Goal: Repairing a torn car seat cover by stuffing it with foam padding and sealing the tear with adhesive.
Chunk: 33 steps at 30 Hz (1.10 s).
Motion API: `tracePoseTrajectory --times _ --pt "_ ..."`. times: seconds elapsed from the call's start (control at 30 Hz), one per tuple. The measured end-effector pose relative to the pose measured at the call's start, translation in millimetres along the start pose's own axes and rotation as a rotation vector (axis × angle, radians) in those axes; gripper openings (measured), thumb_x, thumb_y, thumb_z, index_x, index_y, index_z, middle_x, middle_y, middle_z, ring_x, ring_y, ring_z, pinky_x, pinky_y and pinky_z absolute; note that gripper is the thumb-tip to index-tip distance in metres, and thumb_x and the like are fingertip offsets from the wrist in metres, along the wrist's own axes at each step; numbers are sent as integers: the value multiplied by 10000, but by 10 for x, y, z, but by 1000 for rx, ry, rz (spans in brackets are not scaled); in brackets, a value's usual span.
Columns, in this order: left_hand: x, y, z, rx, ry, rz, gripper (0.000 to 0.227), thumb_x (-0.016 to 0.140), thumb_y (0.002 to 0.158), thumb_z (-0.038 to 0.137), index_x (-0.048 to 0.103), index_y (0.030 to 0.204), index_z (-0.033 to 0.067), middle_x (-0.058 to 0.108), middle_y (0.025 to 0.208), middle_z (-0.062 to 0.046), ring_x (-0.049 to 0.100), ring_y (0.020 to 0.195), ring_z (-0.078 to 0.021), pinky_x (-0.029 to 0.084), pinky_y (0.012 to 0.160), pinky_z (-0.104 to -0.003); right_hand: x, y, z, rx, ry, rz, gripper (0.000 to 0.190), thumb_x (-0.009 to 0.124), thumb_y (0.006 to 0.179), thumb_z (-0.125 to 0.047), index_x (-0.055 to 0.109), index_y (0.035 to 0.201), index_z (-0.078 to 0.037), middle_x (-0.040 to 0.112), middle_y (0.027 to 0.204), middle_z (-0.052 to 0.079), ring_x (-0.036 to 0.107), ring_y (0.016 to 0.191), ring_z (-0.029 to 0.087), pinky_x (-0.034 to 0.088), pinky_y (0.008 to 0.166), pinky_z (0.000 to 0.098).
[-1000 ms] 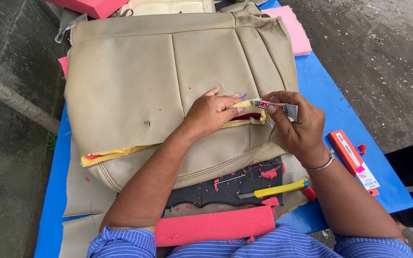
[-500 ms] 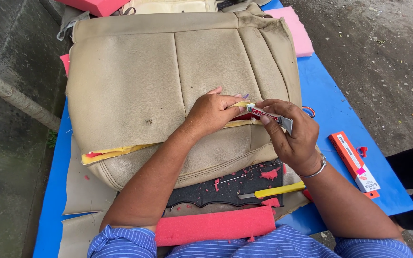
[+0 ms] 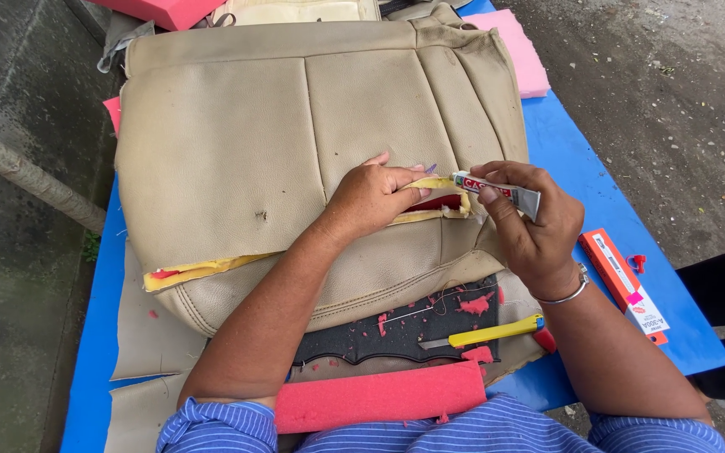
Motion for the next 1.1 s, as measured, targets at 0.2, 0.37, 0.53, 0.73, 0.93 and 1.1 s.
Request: tracePoseTrajectory --times 0.2,0.37,0.53,0.73,0.93,1.1 --pt "133 70 -301 -156 78 47 396 608 933 426 708 1294 296 730 1291 55 428 1438 -445 387 1107 -344 -262 44 84 120 139 118 93 607 1024 44 537 1035 105 694 1022 334 679 733 330 568 640 343" --pt "28 48 -219 -103 57 94 342 600 964 380 756 1225 223 632 948 19 565 1023 -248 428 797 -298 -202 33 181 158 92 53 72 626 1011 39 562 1002 71 702 978 254 690 742 297 568 670 336" --pt "61 19 -169 -55 74 26 388 604 949 414 712 1282 249 732 1286 16 451 1414 -440 292 1216 -421 -133 25 229 179 89 39 112 626 1043 -7 570 1064 88 709 1034 271 720 778 303 604 671 328" --pt "41 -60 130 188 89 -26 435 801 828 468 732 1205 263 744 1273 49 600 1340 -157 199 1226 -565 -92 -17 467 414 476 128 140 660 970 -40 538 1023 1 695 1049 301 688 787 323 593 647 322" --pt "21 -98 267 205 119 -29 386 675 912 514 742 1191 256 740 1279 50 589 1350 -174 215 1197 -569 -301 52 463 439 575 176 139 673 984 -82 561 1064 -59 691 1090 278 714 949 314 621 717 304" --pt "105 -100 184 244 250 -2 362 811 818 490 781 1137 321 692 1337 76 544 1372 -164 239 1178 -581 -588 128 326 505 481 61 167 730 965 -50 591 1059 -57 603 1325 180 728 1037 273 728 906 330"
Point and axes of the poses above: each hand's wrist, its own y-axis towards the middle knuckle, its own x-axis out of the palm, z = x × y, the point moved 8 cm from there along y, towards the middle knuckle
